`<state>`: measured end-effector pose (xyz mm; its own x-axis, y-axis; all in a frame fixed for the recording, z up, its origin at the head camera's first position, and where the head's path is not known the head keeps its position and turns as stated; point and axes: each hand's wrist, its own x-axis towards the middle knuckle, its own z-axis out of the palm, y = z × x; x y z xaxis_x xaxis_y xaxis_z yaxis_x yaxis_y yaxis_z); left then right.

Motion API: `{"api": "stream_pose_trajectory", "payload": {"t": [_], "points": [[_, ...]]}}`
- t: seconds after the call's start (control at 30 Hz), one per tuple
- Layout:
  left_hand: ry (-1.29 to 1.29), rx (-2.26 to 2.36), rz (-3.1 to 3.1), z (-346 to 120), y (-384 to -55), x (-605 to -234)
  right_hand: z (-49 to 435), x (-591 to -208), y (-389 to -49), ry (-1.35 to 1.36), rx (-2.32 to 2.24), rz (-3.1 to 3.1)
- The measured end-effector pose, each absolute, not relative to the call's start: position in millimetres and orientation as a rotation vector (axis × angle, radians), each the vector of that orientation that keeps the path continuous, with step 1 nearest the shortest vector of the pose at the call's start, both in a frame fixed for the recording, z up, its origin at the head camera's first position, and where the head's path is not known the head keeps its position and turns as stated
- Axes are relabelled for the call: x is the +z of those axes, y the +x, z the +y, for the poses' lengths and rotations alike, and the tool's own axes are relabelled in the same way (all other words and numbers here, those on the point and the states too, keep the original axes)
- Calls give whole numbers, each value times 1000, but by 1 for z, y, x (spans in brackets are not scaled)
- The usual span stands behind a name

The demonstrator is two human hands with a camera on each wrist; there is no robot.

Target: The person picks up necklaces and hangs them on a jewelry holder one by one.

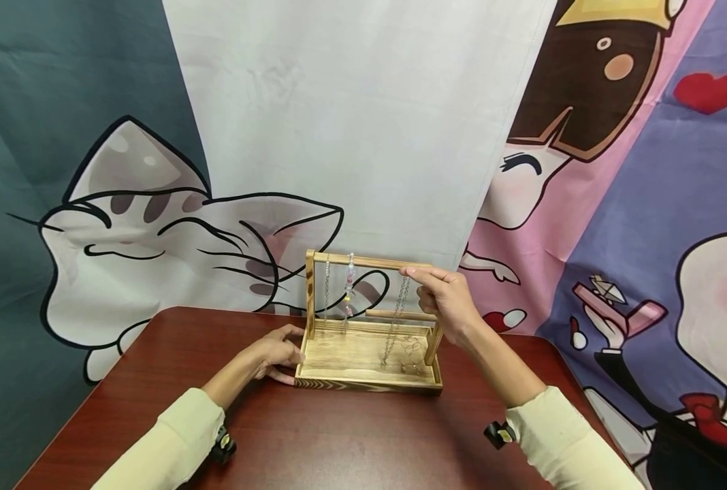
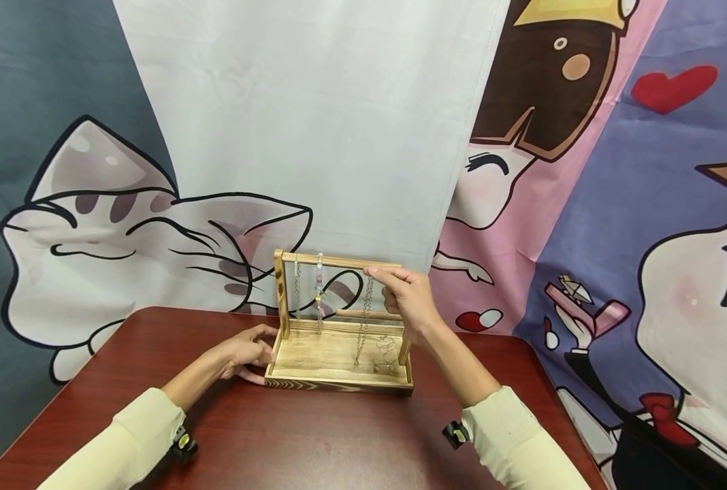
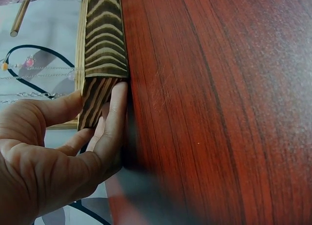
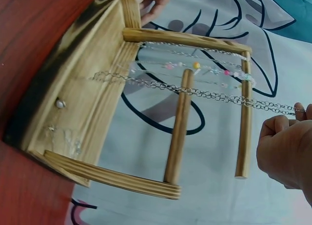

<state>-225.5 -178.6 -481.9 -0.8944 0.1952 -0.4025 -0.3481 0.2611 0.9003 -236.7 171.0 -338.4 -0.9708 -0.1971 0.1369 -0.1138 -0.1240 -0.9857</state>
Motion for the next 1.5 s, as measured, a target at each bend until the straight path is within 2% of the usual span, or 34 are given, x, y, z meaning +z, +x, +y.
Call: {"api": "stream_pose_trajectory", "payload": {"t": [1.5], "points": [[-142, 1675, 2112, -177, -226, -484, 203, -255, -264, -448, -2518, 2022]]}}
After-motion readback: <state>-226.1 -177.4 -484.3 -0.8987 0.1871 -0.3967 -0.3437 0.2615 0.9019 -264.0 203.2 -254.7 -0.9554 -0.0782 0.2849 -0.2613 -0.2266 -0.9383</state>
